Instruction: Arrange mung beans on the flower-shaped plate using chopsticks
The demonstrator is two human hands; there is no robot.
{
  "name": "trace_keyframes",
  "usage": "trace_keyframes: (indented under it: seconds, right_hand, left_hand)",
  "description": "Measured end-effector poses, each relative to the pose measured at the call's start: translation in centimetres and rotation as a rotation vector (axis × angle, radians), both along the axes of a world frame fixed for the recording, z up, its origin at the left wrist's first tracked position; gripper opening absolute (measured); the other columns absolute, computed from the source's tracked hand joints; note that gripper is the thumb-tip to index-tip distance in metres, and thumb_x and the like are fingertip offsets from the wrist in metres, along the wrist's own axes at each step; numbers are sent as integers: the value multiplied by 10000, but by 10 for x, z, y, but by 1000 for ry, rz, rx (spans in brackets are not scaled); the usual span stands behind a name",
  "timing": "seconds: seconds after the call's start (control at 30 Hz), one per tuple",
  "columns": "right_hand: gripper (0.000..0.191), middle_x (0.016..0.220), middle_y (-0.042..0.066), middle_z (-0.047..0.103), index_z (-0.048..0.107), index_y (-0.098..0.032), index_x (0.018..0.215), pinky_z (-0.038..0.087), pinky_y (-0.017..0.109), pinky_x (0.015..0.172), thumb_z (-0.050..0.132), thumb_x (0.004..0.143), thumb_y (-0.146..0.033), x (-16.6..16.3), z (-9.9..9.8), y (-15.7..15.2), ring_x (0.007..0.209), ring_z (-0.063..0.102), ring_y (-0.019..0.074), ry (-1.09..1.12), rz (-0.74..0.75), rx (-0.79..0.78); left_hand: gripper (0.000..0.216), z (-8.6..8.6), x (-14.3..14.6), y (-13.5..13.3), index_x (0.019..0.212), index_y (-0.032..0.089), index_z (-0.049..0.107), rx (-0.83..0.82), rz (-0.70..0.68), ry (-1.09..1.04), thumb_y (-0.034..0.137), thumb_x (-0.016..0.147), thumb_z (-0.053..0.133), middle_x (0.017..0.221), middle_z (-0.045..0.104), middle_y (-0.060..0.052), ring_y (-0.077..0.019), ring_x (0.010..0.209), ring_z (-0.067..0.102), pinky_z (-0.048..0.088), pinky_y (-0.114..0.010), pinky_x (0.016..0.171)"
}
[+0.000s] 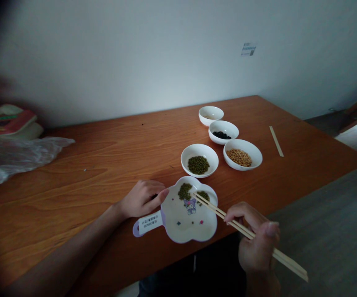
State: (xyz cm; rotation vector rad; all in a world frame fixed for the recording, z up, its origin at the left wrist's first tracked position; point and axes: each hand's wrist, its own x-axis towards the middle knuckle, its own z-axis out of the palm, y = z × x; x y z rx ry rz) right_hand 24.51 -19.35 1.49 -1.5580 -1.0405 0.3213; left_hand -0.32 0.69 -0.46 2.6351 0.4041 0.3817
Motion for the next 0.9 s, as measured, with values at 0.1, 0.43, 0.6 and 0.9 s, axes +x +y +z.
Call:
trace_keyframes:
  seconds: [0.1, 0.43, 0.6, 0.9]
  right_hand:
    - [906, 631, 91, 652, 696, -194, 602, 446, 345, 570, 73, 921, -770, 10, -7, 0, 619, 623, 224, -48, 35, 7]
    - [858, 640, 67, 638, 678, -212, 628, 417, 341, 600, 82, 943, -742, -1, -3, -1, 633, 601, 215, -22, 1, 23]
    - [864, 624, 63, 634, 680, -223, 616, 398, 344, 587, 88, 927, -769, -2, -1, -2, 625, 586, 218, -30, 7, 31]
    - [873, 628, 72, 639, 675, -203, 618, 414, 363, 619, 65, 947, -734, -1, -8, -2, 651, 606, 231, -23, -7, 22]
  left_hand:
    - [431, 0, 0, 0, 721, 172, 522, 2, -2, 4, 318, 1069, 313, 705, 606, -23, -125, 655, 539, 392, -267, 665]
    - [417, -1, 0, 1, 734, 173, 509, -3, -8, 20, 320, 1071, 314, 716, 602, -15, -122, 664, 533, 383, -265, 674]
    - [409, -1, 0, 1, 735, 174, 505, 4, -7, 21, 319, 1070, 320, 713, 597, -11, -121, 663, 530, 378, -268, 675]
    - [403, 1, 0, 0, 742, 173, 510, -3, -4, 27, 316, 1070, 324, 729, 606, -8, -119, 675, 539, 382, -268, 683]
